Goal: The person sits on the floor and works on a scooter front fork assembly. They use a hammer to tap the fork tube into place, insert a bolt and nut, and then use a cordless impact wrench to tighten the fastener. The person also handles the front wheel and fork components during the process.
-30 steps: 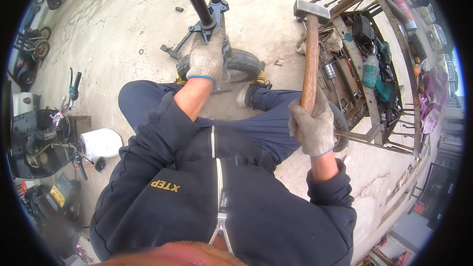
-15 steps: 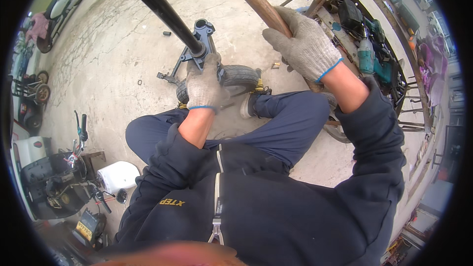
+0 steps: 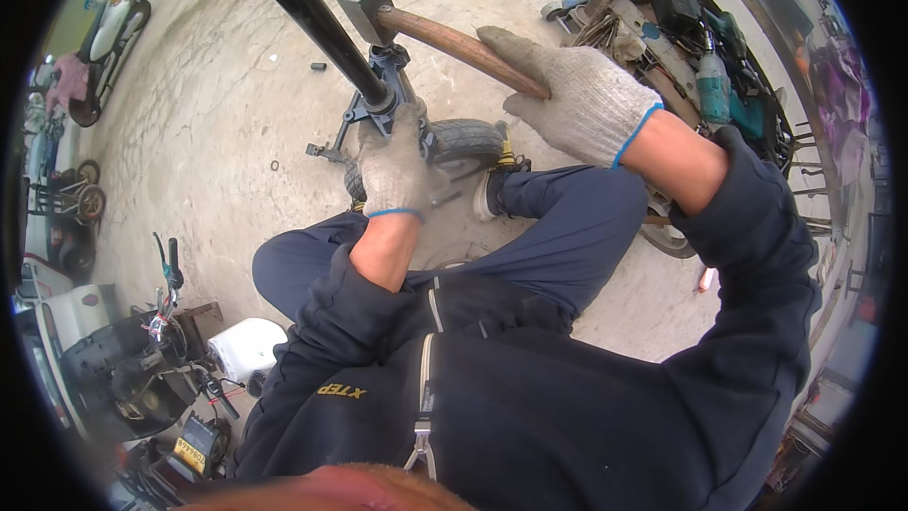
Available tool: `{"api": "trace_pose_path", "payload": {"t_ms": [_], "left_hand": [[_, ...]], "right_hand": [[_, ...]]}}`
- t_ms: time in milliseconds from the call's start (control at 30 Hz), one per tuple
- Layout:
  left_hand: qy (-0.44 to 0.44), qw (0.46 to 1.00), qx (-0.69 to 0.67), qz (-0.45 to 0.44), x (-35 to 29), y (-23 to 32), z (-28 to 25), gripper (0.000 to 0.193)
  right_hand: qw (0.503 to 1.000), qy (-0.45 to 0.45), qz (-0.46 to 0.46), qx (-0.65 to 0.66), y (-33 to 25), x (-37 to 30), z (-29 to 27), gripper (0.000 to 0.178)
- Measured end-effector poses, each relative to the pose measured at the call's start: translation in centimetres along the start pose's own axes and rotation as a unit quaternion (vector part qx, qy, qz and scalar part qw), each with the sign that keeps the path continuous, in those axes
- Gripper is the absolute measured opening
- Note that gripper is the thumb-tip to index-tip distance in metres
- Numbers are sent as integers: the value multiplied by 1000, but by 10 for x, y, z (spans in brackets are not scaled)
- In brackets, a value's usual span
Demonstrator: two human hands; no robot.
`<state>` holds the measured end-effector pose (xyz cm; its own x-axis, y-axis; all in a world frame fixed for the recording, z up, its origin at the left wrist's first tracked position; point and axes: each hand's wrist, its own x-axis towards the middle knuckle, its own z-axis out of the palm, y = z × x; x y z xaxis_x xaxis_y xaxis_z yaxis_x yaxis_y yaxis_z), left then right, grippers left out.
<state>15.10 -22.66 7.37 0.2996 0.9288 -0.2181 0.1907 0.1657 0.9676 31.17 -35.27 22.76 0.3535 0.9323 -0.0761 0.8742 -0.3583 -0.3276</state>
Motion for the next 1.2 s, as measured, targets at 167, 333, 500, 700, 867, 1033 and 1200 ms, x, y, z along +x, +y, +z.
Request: {"api": "trace_pose_path", "payload": {"t_ms": [167,333,500,700,867,1033,1200], "left_hand": [[-6,999,-41,0,3,-5,-1,36],[-6,999,-48,-2,4,-7,-4,39],[-1,1000,0,26,0,-4,-1,44],[-167,962,-193,-100,2,8,-28,41],[-235,842,-442,-200,25,21,-38,67],[-159,910,-313,-222,63,13,-19,64],[-124,992,-3,-21,78,-7,-22,52]], "right_hand": [[998,48,42,20,-4,1,-21,72],[1000,9,26,-14,-9,3,11,71],[999,-42,20,-7,-2,4,21,70],[998,-42,27,43,-4,-2,21,76],[996,-68,49,32,-8,-2,22,76],[998,-58,34,3,-10,-1,22,77],[994,-45,77,55,-4,-12,21,74]]}}
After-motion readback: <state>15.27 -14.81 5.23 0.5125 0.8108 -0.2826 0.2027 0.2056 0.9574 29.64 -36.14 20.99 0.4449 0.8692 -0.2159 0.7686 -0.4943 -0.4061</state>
